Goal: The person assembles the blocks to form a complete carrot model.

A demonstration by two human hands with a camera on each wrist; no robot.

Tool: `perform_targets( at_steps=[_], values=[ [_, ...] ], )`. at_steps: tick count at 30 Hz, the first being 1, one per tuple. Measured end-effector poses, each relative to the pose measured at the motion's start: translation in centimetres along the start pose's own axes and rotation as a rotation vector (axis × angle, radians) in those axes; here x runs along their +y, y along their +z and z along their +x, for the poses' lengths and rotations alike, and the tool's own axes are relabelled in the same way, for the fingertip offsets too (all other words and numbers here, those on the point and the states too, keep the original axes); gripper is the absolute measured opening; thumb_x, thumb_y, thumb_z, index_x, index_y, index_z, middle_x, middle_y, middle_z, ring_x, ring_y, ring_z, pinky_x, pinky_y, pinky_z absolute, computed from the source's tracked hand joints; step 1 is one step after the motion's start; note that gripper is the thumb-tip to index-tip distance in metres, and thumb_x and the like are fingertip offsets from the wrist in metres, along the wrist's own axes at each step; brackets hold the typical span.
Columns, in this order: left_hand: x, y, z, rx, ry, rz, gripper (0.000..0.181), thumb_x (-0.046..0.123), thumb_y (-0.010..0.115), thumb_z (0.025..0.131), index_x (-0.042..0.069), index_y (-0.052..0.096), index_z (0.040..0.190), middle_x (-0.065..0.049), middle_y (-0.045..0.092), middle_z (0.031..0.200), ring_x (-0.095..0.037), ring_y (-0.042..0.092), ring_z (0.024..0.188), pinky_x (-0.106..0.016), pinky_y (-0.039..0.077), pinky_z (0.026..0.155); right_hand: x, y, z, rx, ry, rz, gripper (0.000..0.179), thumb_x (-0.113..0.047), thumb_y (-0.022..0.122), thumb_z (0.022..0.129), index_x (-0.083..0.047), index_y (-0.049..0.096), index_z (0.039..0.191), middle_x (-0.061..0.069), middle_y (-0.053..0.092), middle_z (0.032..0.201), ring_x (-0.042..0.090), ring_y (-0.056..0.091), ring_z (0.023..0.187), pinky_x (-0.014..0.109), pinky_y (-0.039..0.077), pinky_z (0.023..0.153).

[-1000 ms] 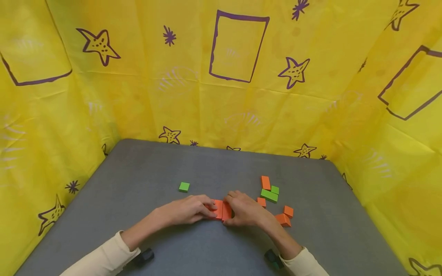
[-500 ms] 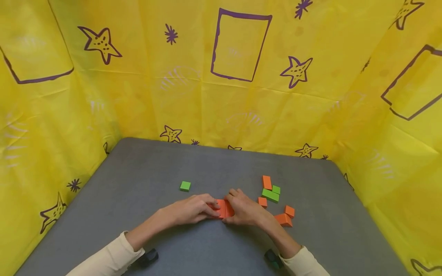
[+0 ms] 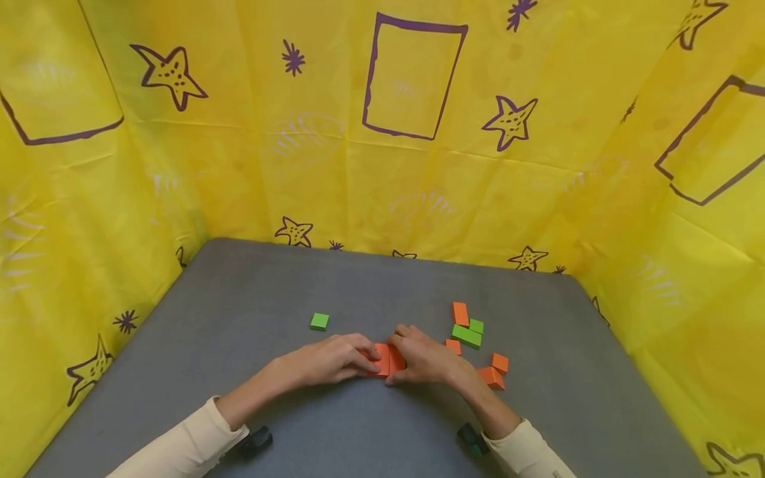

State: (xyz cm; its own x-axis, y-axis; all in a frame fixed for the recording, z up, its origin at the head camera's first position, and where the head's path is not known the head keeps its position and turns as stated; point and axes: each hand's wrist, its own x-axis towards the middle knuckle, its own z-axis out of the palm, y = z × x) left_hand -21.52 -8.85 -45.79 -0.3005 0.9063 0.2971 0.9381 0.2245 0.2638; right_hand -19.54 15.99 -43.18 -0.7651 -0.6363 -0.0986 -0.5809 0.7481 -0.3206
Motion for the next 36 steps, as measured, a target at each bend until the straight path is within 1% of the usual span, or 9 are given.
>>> perform_targets(
  at_steps=[5,9,13,16,19,22,25,32,36],
  values=[
    [-0.09,0.09,0.08,0.004,0.006,0.001,0.023,0.020,0.078,0.094,0.016,0.081,0.117,0.000,0.074,0.117,-0.014,0.067,0.114,-0.028,0.058,0.101,-0.10,0.12,0.16,0.008,-0.009,-0.029,0.056,-0.037,0.088,0.085,-0.001,0.069,0.124,0.001,0.055,0.099,0.012,0.043,0.086,0.019,0.037,0.069],
    [-0.08,0.02,0.12,-0.023,-0.013,0.000,0.023,0.020,0.077,0.095,0.016,0.081,0.118,0.000,0.074,0.118,-0.013,0.066,0.115,-0.028,0.058,0.102,-0.02,0.07,0.18,-0.002,-0.007,-0.008,0.057,-0.037,0.088,0.085,-0.001,0.068,0.124,0.001,0.054,0.100,0.013,0.043,0.088,0.019,0.037,0.070],
    [-0.01,-0.33,0.14,-0.072,-0.034,0.021,0.025,0.020,0.074,0.098,0.017,0.079,0.122,0.001,0.073,0.124,-0.014,0.066,0.120,-0.031,0.056,0.105,0.23,-0.13,0.07,-0.019,0.007,0.039,0.064,-0.039,0.089,0.083,-0.002,0.065,0.130,0.003,0.058,0.109,0.015,0.047,0.095,0.023,0.045,0.077],
    [-0.05,-0.58,0.02,-0.086,-0.040,0.029,0.025,0.021,0.073,0.099,0.017,0.078,0.124,0.001,0.072,0.128,-0.015,0.065,0.124,-0.035,0.055,0.107,0.46,-0.30,-0.05,-0.010,0.005,0.050,0.070,-0.041,0.090,0.082,-0.002,0.063,0.133,0.006,0.060,0.117,0.018,0.051,0.100,0.029,0.050,0.084],
    [-0.16,-0.67,-0.18,-0.076,-0.030,0.027,0.023,0.020,0.073,0.099,0.017,0.078,0.122,0.000,0.072,0.128,-0.016,0.065,0.124,-0.036,0.055,0.108,0.56,-0.39,-0.08,-0.002,-0.001,0.040,0.068,-0.041,0.089,0.083,-0.002,0.064,0.132,0.006,0.061,0.115,0.017,0.051,0.098,0.028,0.050,0.083],
    [-0.23,-0.68,-0.26,-0.065,-0.013,0.022,0.021,0.019,0.074,0.098,0.016,0.080,0.118,0.000,0.073,0.125,-0.015,0.066,0.121,-0.033,0.056,0.107,0.49,-0.37,0.01,-0.008,-0.010,0.029,0.061,-0.040,0.088,0.084,-0.003,0.068,0.129,0.003,0.059,0.105,0.014,0.048,0.091,0.023,0.044,0.074],
    [-0.28,-0.64,-0.22,-0.054,0.003,0.013,0.020,0.019,0.075,0.097,0.016,0.080,0.117,0.000,0.073,0.122,-0.014,0.066,0.118,-0.031,0.056,0.105,0.35,-0.30,0.08,-0.019,-0.007,0.021,0.057,-0.039,0.088,0.084,-0.004,0.070,0.126,0.000,0.056,0.098,0.012,0.045,0.086,0.020,0.039,0.069],
    [-0.39,-0.53,-0.22,-0.032,0.019,0.011,0.018,0.018,0.076,0.097,0.016,0.081,0.114,0.000,0.073,0.120,-0.013,0.067,0.114,-0.029,0.057,0.102,0.07,-0.26,0.20,-0.022,0.012,0.009,0.056,-0.037,0.088,0.084,-0.004,0.070,0.125,-0.001,0.055,0.098,0.012,0.045,0.087,0.020,0.040,0.070],
    [-0.52,-0.46,-0.26,-0.023,0.038,0.030,0.018,0.018,0.075,0.097,0.015,0.080,0.115,0.000,0.073,0.120,-0.014,0.067,0.114,-0.029,0.057,0.102,0.11,-0.26,0.21,-0.025,0.013,0.012,0.056,-0.037,0.088,0.085,-0.004,0.069,0.125,0.000,0.054,0.098,0.012,0.045,0.088,0.020,0.039,0.070]
  ],
)
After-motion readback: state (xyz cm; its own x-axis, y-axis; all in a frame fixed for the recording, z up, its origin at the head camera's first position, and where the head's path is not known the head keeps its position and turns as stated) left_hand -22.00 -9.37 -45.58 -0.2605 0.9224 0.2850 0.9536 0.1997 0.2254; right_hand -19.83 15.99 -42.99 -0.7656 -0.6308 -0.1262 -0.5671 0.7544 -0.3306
